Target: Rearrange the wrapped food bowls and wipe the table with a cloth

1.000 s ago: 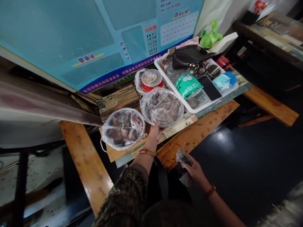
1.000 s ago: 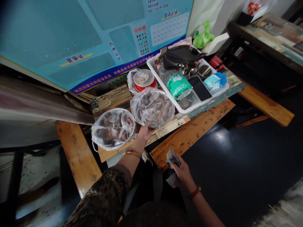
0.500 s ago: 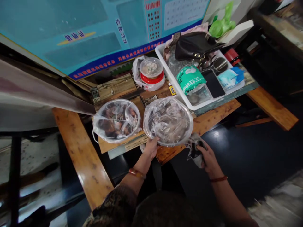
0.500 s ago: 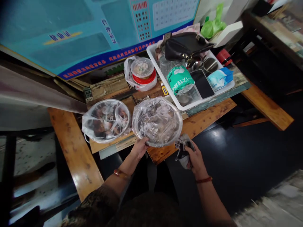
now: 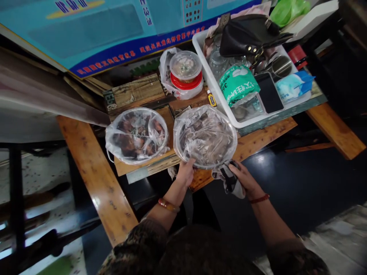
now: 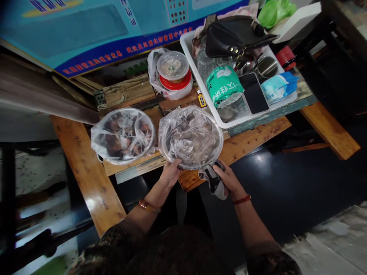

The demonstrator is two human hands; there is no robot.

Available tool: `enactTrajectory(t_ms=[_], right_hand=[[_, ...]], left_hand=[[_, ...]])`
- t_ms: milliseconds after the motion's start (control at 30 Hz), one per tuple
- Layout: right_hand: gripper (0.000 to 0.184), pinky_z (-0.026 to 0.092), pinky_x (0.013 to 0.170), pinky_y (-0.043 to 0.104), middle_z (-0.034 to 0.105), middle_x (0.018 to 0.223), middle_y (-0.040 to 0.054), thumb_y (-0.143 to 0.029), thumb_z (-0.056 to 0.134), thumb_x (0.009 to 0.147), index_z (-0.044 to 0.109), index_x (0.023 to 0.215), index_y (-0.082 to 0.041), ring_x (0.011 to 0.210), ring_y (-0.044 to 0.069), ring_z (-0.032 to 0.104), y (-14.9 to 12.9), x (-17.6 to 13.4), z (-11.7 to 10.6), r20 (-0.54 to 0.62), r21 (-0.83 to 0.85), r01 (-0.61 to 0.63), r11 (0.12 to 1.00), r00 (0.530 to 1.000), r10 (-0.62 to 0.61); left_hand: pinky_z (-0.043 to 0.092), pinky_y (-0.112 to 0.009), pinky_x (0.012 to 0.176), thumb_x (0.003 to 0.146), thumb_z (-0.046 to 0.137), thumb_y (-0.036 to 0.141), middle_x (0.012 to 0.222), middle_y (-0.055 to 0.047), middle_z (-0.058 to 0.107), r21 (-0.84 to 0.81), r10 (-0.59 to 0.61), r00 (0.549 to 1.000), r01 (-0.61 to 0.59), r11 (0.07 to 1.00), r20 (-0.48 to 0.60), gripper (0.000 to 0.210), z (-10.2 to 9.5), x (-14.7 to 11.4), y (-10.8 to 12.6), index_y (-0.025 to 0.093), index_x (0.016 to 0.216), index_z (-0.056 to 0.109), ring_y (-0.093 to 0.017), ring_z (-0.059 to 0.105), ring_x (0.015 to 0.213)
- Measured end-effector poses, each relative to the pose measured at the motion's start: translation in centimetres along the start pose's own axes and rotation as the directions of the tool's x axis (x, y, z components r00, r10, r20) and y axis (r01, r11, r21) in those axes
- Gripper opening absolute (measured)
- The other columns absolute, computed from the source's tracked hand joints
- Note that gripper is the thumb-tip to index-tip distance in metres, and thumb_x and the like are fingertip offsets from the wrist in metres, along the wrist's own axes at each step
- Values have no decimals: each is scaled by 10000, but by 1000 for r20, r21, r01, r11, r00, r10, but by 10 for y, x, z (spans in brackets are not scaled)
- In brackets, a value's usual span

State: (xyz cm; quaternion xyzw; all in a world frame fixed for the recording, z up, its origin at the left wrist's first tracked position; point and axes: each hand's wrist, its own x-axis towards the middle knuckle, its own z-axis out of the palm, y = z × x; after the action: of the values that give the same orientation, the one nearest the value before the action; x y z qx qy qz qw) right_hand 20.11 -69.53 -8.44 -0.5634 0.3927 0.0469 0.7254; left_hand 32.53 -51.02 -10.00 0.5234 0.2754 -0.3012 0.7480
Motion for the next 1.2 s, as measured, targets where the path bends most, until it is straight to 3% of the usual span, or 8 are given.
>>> enactTrajectory(t_ms=[267,467,533,600,733,900,1033,1200], right_hand=[[519,448,1048,415,710,1178,59,-535,741,750,678,1171,-239,1135,248,621,0,7,11,41,-103,53,993,998,-49],[531,453,1057,389,701,1217,51,-523,784,705,687,1149,-249,1166,241,616,2,5,10,-60,-46,26,999,998,-29],[544,489,1016,362,709,1198,41,-524,794,693,681,1154,-260,1139,231,635,2,4,12,-78,19,-12,1000,997,13],[570,537,940,342,722,1161,34,-520,800,685,662,1180,-271,1072,224,667,2,2,16,-86,80,-61,995,994,68],[582,573,817,289,730,1114,19,-496,802,685,637,1198,-276,968,202,697,2,-1,23,-108,139,-101,985,987,117],[591,583,707,268,738,1080,14,-495,789,695,616,1213,-268,895,198,711,-2,-4,33,-176,97,-113,989,976,129],[589,585,632,285,755,961,13,-515,773,699,616,1203,-255,790,209,717,-4,-7,40,-205,44,-107,993,972,114],[558,579,688,276,752,1005,13,-502,773,708,642,1188,-250,865,207,709,-3,-3,39,-253,-84,-89,992,965,65]], left_hand=[[480,-230,538,553,744,185,723,26,666,-39,-37,999,35,999,-40,325,-1,5,-1,187,830,575,-127,614,622],[530,-273,602,595,803,218,776,-1,696,-2,-82,996,83,997,33,364,-7,1,6,183,896,603,-145,643,649],[554,-309,720,637,822,275,905,-38,724,44,-8,997,5,999,70,411,-12,-1,15,188,985,622,-175,682,783],[530,-311,872,680,818,300,1061,-56,720,66,165,985,-168,984,47,460,-14,-1,26,212,1087,621,-188,676,982],[449,-299,1028,755,766,274,1229,-42,675,136,411,911,-403,905,-32,466,-12,15,50,253,1196,617,-192,596,1197],[399,-392,1103,790,697,215,1157,-74,698,305,596,800,-552,776,-68,148,-6,42,69,211,937,716,-233,595,1200],[320,-476,1161,834,616,162,1228,-99,672,328,673,719,-687,649,175,120,0,31,71,222,872,713,-265,527,1291],[498,-460,977,828,581,100,1139,-122,724,318,571,699,-710,629,431,213,16,-3,56,210,925,736,-291,671,1065]])
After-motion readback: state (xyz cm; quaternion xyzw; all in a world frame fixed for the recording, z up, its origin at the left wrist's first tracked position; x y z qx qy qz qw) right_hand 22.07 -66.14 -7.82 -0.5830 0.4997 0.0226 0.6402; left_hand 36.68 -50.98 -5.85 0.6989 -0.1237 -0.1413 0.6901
